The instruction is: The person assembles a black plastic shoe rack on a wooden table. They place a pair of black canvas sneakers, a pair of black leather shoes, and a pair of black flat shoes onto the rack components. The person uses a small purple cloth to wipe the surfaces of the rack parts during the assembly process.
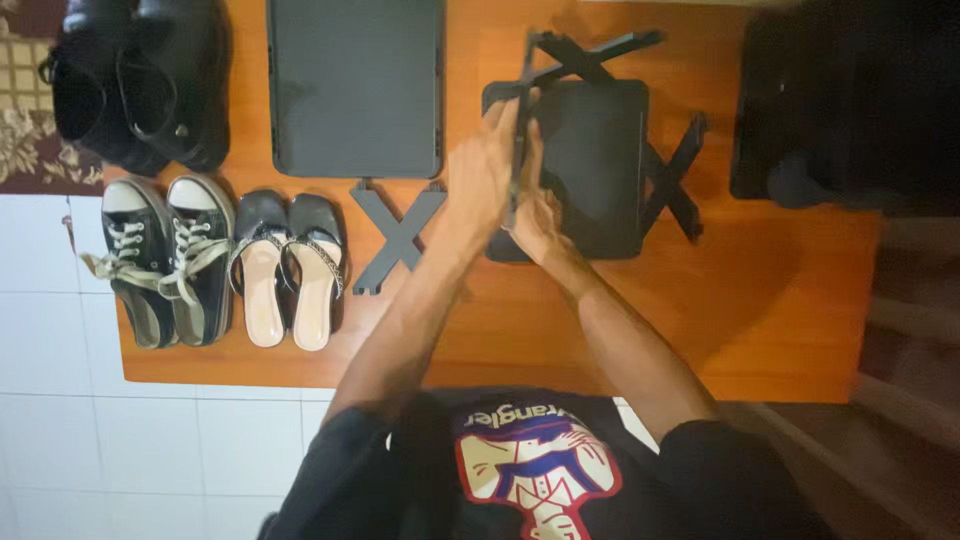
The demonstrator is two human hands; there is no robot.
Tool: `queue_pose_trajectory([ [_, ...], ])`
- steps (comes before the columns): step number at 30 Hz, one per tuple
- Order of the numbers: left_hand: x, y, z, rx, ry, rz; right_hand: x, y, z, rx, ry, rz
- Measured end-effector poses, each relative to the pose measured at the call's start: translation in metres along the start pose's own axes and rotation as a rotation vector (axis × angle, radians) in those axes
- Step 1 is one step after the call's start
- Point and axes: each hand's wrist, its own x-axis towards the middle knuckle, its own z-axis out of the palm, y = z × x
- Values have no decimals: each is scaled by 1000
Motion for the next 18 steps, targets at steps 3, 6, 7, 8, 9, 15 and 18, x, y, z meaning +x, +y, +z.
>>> queue_pose_trajectory([
  [3, 8, 12, -57, -290, -54, -65, 29, 12, -10, -143, 184, -304],
  [6, -45, -33, -82, -545, -175, -34, 23, 28, -19, 441, 44, -179],
  [7, -56, -52, -90, -563, -325, -104, 13, 26, -23, 766, -57, -33],
  [8, -48, -67, -100, -571, -435, -129, 1, 13, -29, 754, -104, -155],
  [9, -48, -76, -107, -476, -441, -76, -29, 0, -28, 739, -153, -275],
  [15, -81, -83, -128, -300, -538, -444, -94, -67, 15, 325, -264, -215],
  [18, -115, -81, -122, -158, -238, -423, -98, -75, 42, 361, -140, -138],
])
